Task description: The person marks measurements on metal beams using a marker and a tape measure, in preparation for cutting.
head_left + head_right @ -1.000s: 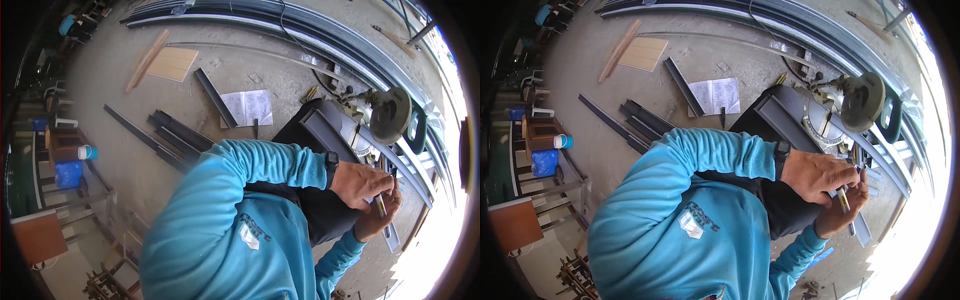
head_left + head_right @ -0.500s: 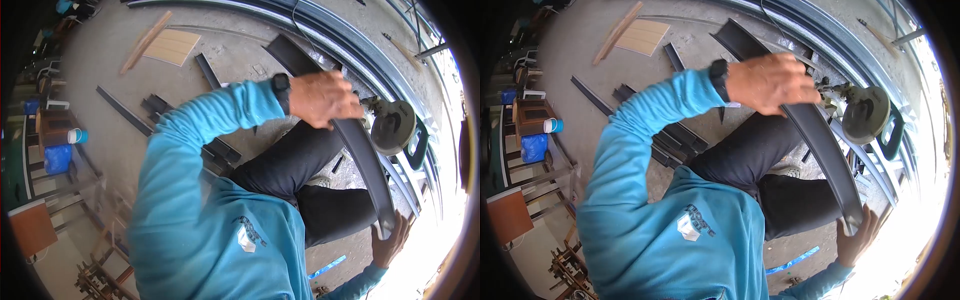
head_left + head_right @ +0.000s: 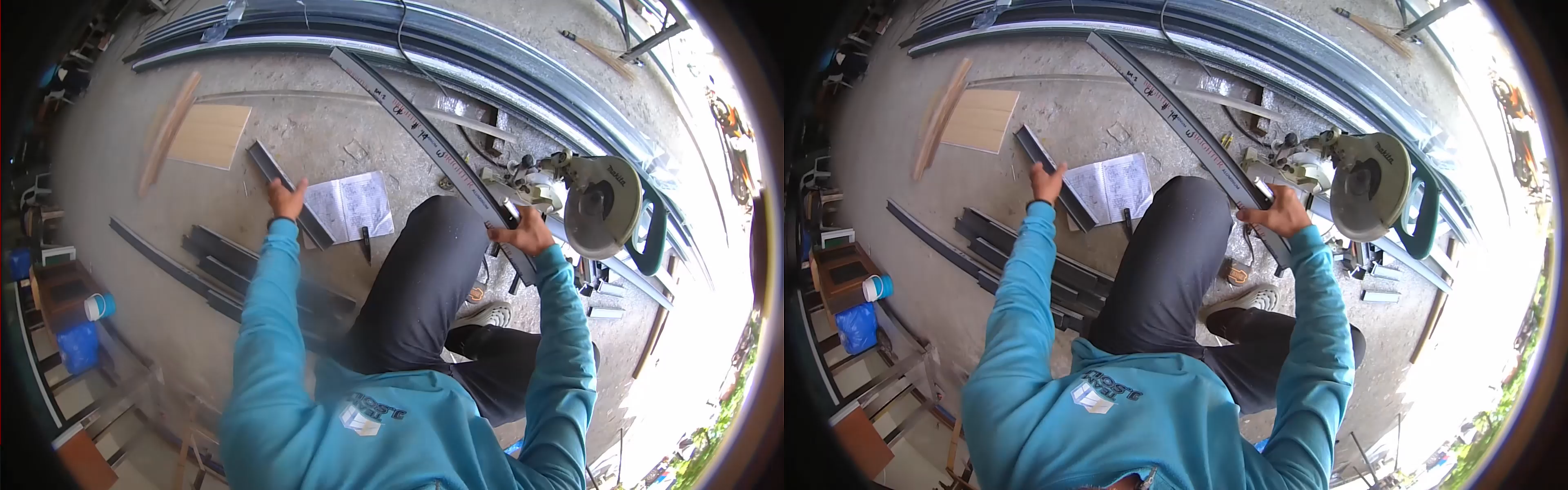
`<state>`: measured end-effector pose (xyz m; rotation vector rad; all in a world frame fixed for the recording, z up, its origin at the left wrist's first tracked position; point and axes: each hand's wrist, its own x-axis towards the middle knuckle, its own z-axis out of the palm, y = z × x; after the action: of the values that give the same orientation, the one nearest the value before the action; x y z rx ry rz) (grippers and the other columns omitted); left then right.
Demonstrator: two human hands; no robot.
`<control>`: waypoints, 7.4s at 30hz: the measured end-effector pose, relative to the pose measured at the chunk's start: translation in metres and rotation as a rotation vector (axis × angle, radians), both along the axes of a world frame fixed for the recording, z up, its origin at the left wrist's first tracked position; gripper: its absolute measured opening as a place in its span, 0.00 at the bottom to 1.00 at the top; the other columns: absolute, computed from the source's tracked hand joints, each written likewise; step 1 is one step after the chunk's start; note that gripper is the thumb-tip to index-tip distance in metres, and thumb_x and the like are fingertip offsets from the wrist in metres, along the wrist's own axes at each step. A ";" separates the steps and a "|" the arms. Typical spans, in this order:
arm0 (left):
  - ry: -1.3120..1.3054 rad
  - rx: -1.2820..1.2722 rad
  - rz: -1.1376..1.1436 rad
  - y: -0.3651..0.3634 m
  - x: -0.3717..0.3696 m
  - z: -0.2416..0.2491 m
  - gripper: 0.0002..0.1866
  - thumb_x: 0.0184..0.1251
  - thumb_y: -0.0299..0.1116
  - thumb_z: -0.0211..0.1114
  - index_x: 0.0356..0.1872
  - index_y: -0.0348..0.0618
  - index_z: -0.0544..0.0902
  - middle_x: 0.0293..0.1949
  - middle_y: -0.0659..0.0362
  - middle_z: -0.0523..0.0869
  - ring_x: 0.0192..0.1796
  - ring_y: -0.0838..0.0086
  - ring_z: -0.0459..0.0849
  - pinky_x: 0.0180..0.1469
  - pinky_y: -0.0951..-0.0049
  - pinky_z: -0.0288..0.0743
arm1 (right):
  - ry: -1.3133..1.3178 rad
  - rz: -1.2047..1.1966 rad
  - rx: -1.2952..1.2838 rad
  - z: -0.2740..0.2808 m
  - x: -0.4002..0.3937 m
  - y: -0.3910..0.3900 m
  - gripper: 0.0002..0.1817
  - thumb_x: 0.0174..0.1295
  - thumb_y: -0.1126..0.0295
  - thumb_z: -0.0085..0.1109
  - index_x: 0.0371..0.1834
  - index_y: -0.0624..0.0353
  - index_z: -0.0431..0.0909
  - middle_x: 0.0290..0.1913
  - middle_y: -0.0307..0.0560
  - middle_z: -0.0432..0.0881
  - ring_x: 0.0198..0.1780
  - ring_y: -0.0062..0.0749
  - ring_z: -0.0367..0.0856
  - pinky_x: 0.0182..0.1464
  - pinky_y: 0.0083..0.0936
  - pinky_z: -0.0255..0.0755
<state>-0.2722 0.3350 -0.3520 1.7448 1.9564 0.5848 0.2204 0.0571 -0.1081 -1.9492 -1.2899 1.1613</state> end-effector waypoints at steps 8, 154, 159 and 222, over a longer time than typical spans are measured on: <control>0.074 -0.311 0.238 -0.097 0.020 -0.061 0.66 0.48 0.52 0.89 0.76 0.17 0.59 0.75 0.28 0.66 0.78 0.41 0.67 0.81 0.56 0.63 | 0.159 -0.027 -0.200 -0.199 -0.030 -0.015 0.25 0.62 0.56 0.73 0.47 0.71 0.85 0.36 0.60 0.88 0.39 0.32 0.81 0.48 0.42 0.78; -0.198 0.430 -1.720 -0.285 0.267 0.369 0.21 0.82 0.50 0.60 0.38 0.39 0.76 0.31 0.54 0.76 0.32 0.57 0.78 0.34 0.58 0.66 | -0.386 -0.850 0.479 0.133 -0.099 -0.281 0.17 0.65 0.74 0.71 0.26 0.58 0.70 0.19 0.42 0.79 0.22 0.21 0.77 0.26 0.25 0.70; -0.188 0.442 -1.720 -0.284 0.267 0.368 0.21 0.81 0.49 0.61 0.38 0.39 0.76 0.31 0.54 0.76 0.33 0.57 0.78 0.34 0.58 0.66 | -0.367 -0.849 0.472 0.129 -0.097 -0.284 0.17 0.65 0.74 0.72 0.26 0.58 0.69 0.19 0.41 0.76 0.21 0.20 0.73 0.25 0.25 0.67; -0.905 -0.309 -1.906 -0.379 0.231 0.366 0.20 0.62 0.31 0.82 0.51 0.38 0.85 0.36 0.50 0.90 0.36 0.58 0.92 0.36 0.64 0.84 | 0.608 -0.753 1.029 0.113 -0.217 -0.270 0.21 0.73 0.58 0.48 0.61 0.63 0.68 0.68 0.59 0.66 0.56 0.32 0.66 0.66 0.37 0.65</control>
<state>-0.0408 -0.0440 0.0137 1.7339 -0.4813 0.1625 0.0030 -0.2124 0.0046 -0.9979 -0.5170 0.4500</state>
